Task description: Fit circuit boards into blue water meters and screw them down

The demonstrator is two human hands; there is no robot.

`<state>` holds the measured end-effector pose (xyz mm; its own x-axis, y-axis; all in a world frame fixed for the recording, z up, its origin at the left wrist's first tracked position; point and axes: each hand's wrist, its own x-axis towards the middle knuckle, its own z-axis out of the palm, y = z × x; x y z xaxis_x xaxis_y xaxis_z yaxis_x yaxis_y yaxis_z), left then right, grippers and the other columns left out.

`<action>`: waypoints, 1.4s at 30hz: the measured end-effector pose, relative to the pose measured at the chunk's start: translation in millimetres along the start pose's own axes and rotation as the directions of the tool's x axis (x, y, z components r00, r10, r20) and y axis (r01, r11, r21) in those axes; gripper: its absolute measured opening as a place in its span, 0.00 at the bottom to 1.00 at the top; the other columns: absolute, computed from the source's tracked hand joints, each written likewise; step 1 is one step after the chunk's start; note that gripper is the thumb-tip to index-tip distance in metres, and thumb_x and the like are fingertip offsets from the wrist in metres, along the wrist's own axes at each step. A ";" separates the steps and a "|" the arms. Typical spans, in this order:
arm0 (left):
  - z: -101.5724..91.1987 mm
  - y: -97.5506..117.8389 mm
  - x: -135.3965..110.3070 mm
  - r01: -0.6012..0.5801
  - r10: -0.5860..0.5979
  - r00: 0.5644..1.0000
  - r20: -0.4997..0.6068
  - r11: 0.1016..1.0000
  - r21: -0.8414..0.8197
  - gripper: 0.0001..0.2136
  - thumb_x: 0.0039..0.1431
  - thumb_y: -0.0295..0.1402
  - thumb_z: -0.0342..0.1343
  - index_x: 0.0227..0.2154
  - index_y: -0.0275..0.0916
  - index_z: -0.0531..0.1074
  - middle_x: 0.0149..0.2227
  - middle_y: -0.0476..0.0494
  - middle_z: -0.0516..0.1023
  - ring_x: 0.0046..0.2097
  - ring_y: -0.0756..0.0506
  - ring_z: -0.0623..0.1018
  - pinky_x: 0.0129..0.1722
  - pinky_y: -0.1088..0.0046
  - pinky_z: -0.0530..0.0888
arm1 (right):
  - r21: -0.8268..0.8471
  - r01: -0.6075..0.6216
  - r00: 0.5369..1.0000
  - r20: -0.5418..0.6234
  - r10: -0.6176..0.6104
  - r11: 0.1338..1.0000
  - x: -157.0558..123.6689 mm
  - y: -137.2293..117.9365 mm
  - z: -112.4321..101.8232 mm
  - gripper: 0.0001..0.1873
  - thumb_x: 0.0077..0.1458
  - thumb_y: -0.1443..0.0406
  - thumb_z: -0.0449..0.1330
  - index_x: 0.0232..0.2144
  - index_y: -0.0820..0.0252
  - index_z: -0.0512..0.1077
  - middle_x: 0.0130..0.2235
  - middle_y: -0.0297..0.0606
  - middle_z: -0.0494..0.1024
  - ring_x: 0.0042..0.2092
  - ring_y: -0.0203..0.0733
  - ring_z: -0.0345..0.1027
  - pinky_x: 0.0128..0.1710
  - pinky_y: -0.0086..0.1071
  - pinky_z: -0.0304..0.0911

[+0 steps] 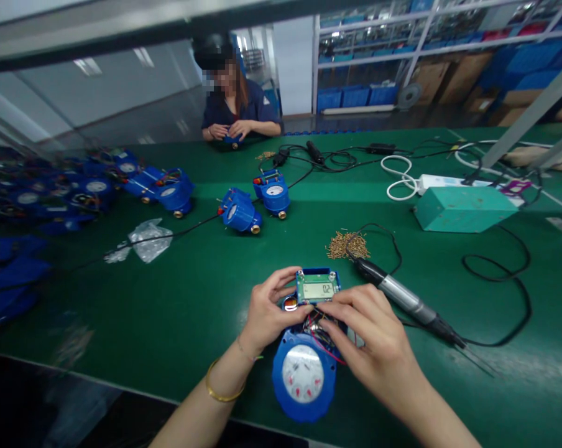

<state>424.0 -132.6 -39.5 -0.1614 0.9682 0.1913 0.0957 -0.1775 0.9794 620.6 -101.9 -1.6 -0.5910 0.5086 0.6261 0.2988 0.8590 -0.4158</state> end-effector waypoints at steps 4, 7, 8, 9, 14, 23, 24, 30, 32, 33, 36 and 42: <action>0.7 -0.7 0.0 0.022 -0.022 1.000 -0.006 1.000 -0.005 0.28 0.43 0.30 0.71 0.50 0.34 0.73 0.49 0.38 0.81 0.50 0.40 0.82 0.53 0.63 0.80 | 0.003 -0.007 1.000 -0.011 0.007 1.000 -0.9 -1.2 0.0 0.09 0.62 0.72 0.60 0.46 0.64 0.71 0.41 0.41 0.71 0.45 0.38 0.63 0.43 0.32 0.62; 0.8 -0.8 0.8 0.037 -0.037 0.999 -0.012 0.999 -0.014 0.28 0.43 0.29 0.70 0.50 0.34 0.73 0.49 0.36 0.81 0.50 0.40 0.82 0.53 0.64 0.80 | -0.018 -0.001 1.000 0.000 0.001 1.000 -2.4 -2.9 -0.3 0.10 0.63 0.72 0.60 0.47 0.62 0.71 0.43 0.40 0.70 0.46 0.39 0.62 0.44 0.34 0.61; 0.7 -0.7 1.2 0.041 -0.041 0.999 -0.013 0.999 -0.016 0.28 0.43 0.29 0.70 0.50 0.34 0.73 0.49 0.36 0.81 0.50 0.40 0.82 0.53 0.64 0.80 | -0.031 -0.001 1.000 0.007 0.001 1.000 -3.3 -3.4 -0.2 0.10 0.63 0.72 0.59 0.47 0.62 0.71 0.43 0.41 0.70 0.46 0.39 0.62 0.45 0.34 0.60; 0.6 -0.6 1.5 0.045 -0.045 0.999 -0.013 0.999 -0.017 0.27 0.43 0.29 0.70 0.49 0.34 0.73 0.49 0.37 0.82 0.51 0.40 0.82 0.53 0.64 0.80 | -0.044 -0.001 1.000 0.017 0.002 0.999 -4.3 -3.7 -0.1 0.10 0.63 0.71 0.59 0.47 0.62 0.71 0.44 0.41 0.70 0.46 0.40 0.62 0.45 0.35 0.60; 0.3 0.3 1.9 0.056 -0.056 0.998 -0.011 0.998 -0.020 0.27 0.43 0.29 0.70 0.49 0.36 0.73 0.48 0.38 0.82 0.52 0.40 0.81 0.53 0.64 0.80 | -0.089 -0.002 1.000 0.029 0.005 0.996 -8.5 -3.7 0.5 0.10 0.63 0.70 0.59 0.47 0.62 0.71 0.45 0.42 0.71 0.48 0.43 0.61 0.47 0.38 0.59; 1.0 2.7 0.7 0.043 -0.042 0.999 -0.025 0.998 0.041 0.27 0.43 0.29 0.71 0.49 0.35 0.73 0.47 0.39 0.82 0.52 0.40 0.81 0.54 0.64 0.80 | -0.028 -0.162 0.987 -0.024 0.161 0.986 5.6 -5.3 5.6 0.05 0.64 0.68 0.59 0.42 0.59 0.73 0.39 0.38 0.73 0.41 0.41 0.63 0.40 0.36 0.58; 1.1 3.0 0.4 0.031 -0.030 0.999 -0.029 0.998 0.050 0.27 0.43 0.29 0.71 0.49 0.36 0.73 0.48 0.39 0.82 0.52 0.40 0.81 0.54 0.64 0.80 | -0.011 -0.191 0.981 -0.017 0.191 0.981 7.3 -5.6 6.7 0.04 0.64 0.68 0.59 0.41 0.59 0.73 0.38 0.37 0.73 0.40 0.41 0.64 0.39 0.36 0.57; 1.2 4.2 -2.8 -0.074 0.079 0.996 -0.037 0.989 0.130 0.27 0.44 0.29 0.71 0.50 0.38 0.72 0.49 0.42 0.81 0.51 0.42 0.82 0.54 0.65 0.80 | 0.005 -0.299 0.954 -0.001 0.299 0.954 13.0 -7.7 11.5 0.07 0.64 0.66 0.59 0.33 0.56 0.75 0.32 0.33 0.74 0.35 0.41 0.64 0.36 0.36 0.53; 1.1 4.2 -3.6 -0.105 0.110 0.993 -0.029 0.984 0.147 0.27 0.45 0.29 0.70 0.51 0.38 0.72 0.48 0.43 0.81 0.50 0.43 0.82 0.54 0.65 0.80 | 0.011 -0.316 0.949 0.008 0.316 0.949 13.6 -7.7 11.2 0.08 0.64 0.65 0.59 0.32 0.56 0.75 0.31 0.33 0.74 0.35 0.41 0.64 0.36 0.36 0.52; 1.1 4.1 -4.0 -0.116 0.121 0.992 -0.022 0.982 0.151 0.28 0.45 0.29 0.70 0.51 0.38 0.71 0.49 0.43 0.81 0.50 0.43 0.82 0.54 0.65 0.80 | 0.017 -0.323 0.946 0.013 0.323 0.946 13.8 -7.5 10.8 0.09 0.64 0.64 0.59 0.31 0.56 0.75 0.31 0.33 0.74 0.35 0.40 0.65 0.36 0.36 0.52; 0.6 4.0 -4.6 -0.137 0.141 0.990 -0.011 0.977 0.162 0.29 0.45 0.29 0.70 0.52 0.39 0.71 0.49 0.43 0.81 0.50 0.43 0.82 0.55 0.65 0.79 | 0.034 -0.338 0.941 0.030 0.337 0.941 14.1 -6.8 8.9 0.11 0.65 0.62 0.58 0.31 0.56 0.76 0.31 0.33 0.75 0.34 0.40 0.66 0.35 0.36 0.52; -1.1 5.0 -5.3 -0.169 0.167 0.986 0.026 0.963 0.209 0.29 0.47 0.30 0.71 0.54 0.39 0.69 0.51 0.42 0.80 0.51 0.42 0.82 0.56 0.65 0.79 | 0.041 -0.361 0.931 0.083 0.356 0.932 14.7 -5.0 4.8 0.13 0.65 0.60 0.57 0.30 0.55 0.75 0.29 0.34 0.75 0.33 0.40 0.67 0.34 0.36 0.54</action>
<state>424.2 -138.8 -35.5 -0.1180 0.9291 0.3504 0.3250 -0.2974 0.8978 606.8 -99.0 6.5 -0.5056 0.7747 0.3798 0.4608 0.6146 -0.6402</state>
